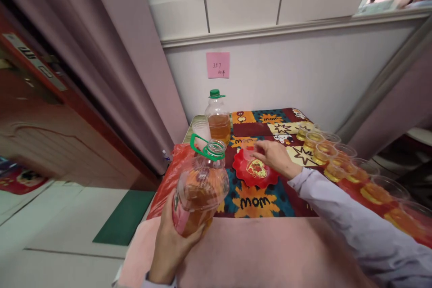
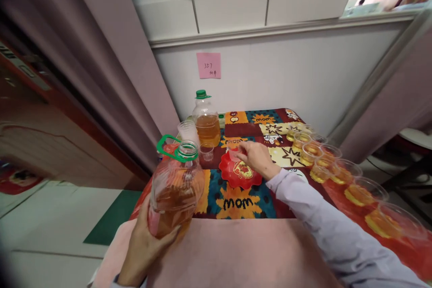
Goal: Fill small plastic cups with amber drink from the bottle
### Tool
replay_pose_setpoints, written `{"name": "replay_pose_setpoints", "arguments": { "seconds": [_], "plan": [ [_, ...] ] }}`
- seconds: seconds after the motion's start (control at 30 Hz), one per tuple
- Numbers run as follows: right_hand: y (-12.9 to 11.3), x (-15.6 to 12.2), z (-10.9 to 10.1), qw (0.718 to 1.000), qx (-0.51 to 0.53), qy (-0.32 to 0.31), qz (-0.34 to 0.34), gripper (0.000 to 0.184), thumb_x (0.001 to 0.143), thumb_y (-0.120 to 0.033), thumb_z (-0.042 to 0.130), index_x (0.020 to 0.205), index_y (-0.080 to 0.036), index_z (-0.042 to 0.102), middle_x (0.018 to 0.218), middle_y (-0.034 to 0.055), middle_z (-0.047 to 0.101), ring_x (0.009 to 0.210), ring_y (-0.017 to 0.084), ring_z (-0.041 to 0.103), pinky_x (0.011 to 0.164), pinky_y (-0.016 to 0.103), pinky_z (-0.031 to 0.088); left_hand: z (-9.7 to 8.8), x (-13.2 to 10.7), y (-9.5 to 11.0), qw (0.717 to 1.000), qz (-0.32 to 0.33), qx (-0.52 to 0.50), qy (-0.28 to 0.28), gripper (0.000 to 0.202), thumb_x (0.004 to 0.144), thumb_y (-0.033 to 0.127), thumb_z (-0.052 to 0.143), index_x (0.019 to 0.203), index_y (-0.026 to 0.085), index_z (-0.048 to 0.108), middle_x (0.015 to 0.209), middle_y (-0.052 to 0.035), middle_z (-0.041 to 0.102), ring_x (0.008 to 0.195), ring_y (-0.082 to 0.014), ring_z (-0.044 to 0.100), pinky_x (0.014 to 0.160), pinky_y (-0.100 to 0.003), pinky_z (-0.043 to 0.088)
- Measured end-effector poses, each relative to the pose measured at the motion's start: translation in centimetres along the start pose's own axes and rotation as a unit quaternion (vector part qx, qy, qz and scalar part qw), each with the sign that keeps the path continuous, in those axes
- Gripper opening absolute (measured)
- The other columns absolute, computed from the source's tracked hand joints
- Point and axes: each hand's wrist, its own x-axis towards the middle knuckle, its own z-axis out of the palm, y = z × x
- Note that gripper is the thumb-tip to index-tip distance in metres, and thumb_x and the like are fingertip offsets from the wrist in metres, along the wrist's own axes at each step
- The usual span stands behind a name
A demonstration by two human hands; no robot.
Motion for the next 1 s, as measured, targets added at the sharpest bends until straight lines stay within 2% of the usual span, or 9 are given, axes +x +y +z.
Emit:
{"name": "replay_pose_setpoints", "arguments": {
  "seconds": [0.17, 0.27, 0.43, 0.53, 0.63, 0.73, 0.8, 0.87, 1.0],
  "plan": [
    [1.4, -3.0, 2.6, 0.998, -0.040, -0.053, 0.021, 0.022, 0.104, -0.041, 0.068, 0.109, -0.025, 0.082, 0.105, 0.0086, 0.085, 0.089, 0.024, 0.077, 0.071, 0.030, 0.043, 0.1, 0.3, 1.1, 1.000, 0.013, 0.018, -0.003, 0.111, 0.068, 0.056, 0.093, 0.162, 0.023, 0.044, 0.159, -0.0186, 0.060, 0.146, -0.0417, 0.060, 0.122, -0.060, 0.049],
    [1.8, -3.5, 2.9, 0.997, -0.046, -0.053, 0.026, 0.035, 0.102, -0.042, 0.071, 0.133, -0.028, 0.079, 0.105, 0.0095, 0.086, 0.091, 0.027, 0.079, 0.074, 0.032, 0.047, 0.3, 0.4, 1.6, 0.999, 0.025, 0.034, 0.001, 0.108, 0.070, 0.058, 0.091, 0.161, 0.021, 0.046, 0.157, -0.0201, 0.062, 0.144, -0.0423, 0.061, 0.121, -0.061, 0.050],
    [1.8, -4.9, 1.8, 0.991, 0.104, 0.068, 0.052, 0.067, 0.093, -0.054, 0.080, 0.152, -0.025, 0.067, 0.088, 0.0072, 0.083, 0.078, 0.027, 0.076, 0.073, 0.035, 0.054, 0.6, 0.4, 1.5, 0.999, 0.021, 0.045, 0.015, 0.111, 0.068, 0.061, 0.092, 0.161, 0.022, 0.046, 0.158, -0.0205, 0.061, 0.145, -0.0430, 0.060, 0.121, -0.063, 0.049],
    [0.0, -6.1, 2.0, 0.923, 0.371, 0.084, 0.062, 0.066, 0.091, -0.063, 0.080, 0.142, -0.023, 0.071, 0.098, 0.0090, 0.082, 0.085, 0.026, 0.077, 0.080, 0.038, 0.061, 0.7, 0.4, 1.2, 0.998, 0.031, 0.058, 0.005, 0.112, 0.069, 0.061, 0.092, 0.162, 0.021, 0.044, 0.159, -0.0210, 0.059, 0.147, -0.0428, 0.059, 0.123, -0.065, 0.047],
    [-3.5, -6.9, 3.2, 0.809, 0.586, -0.035, 0.032, 0.079, 0.079, -0.069, 0.088, 0.142, -0.025, 0.068, 0.134, 0.0150, 0.076, 0.118, 0.032, 0.076, 0.098, 0.047, 0.062, 0.8, 0.5, 1.2, 0.996, 0.038, 0.081, -0.006, 0.118, 0.068, 0.061, 0.094, 0.165, 0.021, 0.040, 0.162, -0.0225, 0.057, 0.149, -0.0443, 0.056, 0.123, -0.066, 0.045],
    [-7.0, -7.3, 4.5, 0.701, 0.698, -0.145, -0.002, 0.113, 0.067, -0.066, 0.099, 0.161, -0.031, 0.048, 0.164, 0.0182, 0.055, 0.140, 0.038, 0.065, 0.107, 0.054, 0.060, 1.0, 0.5, 1.4, 0.993, 0.051, 0.102, -0.011, 0.125, 0.066, 0.062, 0.095, 0.168, 0.022, 0.036, 0.166, -0.0234, 0.053, 0.153, -0.0460, 0.052, 0.124, -0.067, 0.044],
    [-8.6, -7.4, 5.2, 0.641, 0.749, -0.167, -0.010, 0.128, 0.065, -0.063, 0.102, 0.169, -0.034, 0.033, 0.170, 0.0193, 0.046, 0.145, 0.040, 0.061, 0.108, 0.056, 0.059, 1.1, 0.5, 1.5, 0.992, 0.062, 0.111, -0.010, 0.129, 0.064, 0.063, 0.096, 0.170, 0.022, 0.034, 0.167, -0.0237, 0.051, 0.154, -0.0472, 0.050, 0.124, -0.069, 0.043],
    [-9.3, -7.4, 5.7, 0.613, 0.775, -0.155, 0.001, 0.132, 0.065, -0.061, 0.103, 0.170, -0.034, 0.027, 0.170, 0.0200, 0.044, 0.145, 0.040, 0.060, 0.111, 0.057, 0.057, 1.1, 0.5, 1.5, 0.992, 0.074, 0.105, -0.009, 0.131, 0.061, 0.064, 0.098, 0.169, 0.022, 0.037, 0.167, -0.0235, 0.052, 0.154, -0.0483, 0.050, 0.124, -0.070, 0.042],
    [-9.1, -7.3, 6.5, 0.614, 0.778, -0.123, 0.048, 0.132, 0.065, -0.064, 0.102, 0.169, -0.035, 0.028, 0.162, 0.0195, 0.051, 0.134, 0.037, 0.068, 0.111, 0.060, 0.056, 1.5, 0.2, 1.0, 0.998, 0.032, -0.003, 0.050, 0.102, 0.069, 0.069, 0.091, 0.154, 0.023, 0.058, 0.160, -0.0193, 0.061, 0.149, -0.0450, 0.056, 0.126, -0.065, 0.042]
  ]
}}
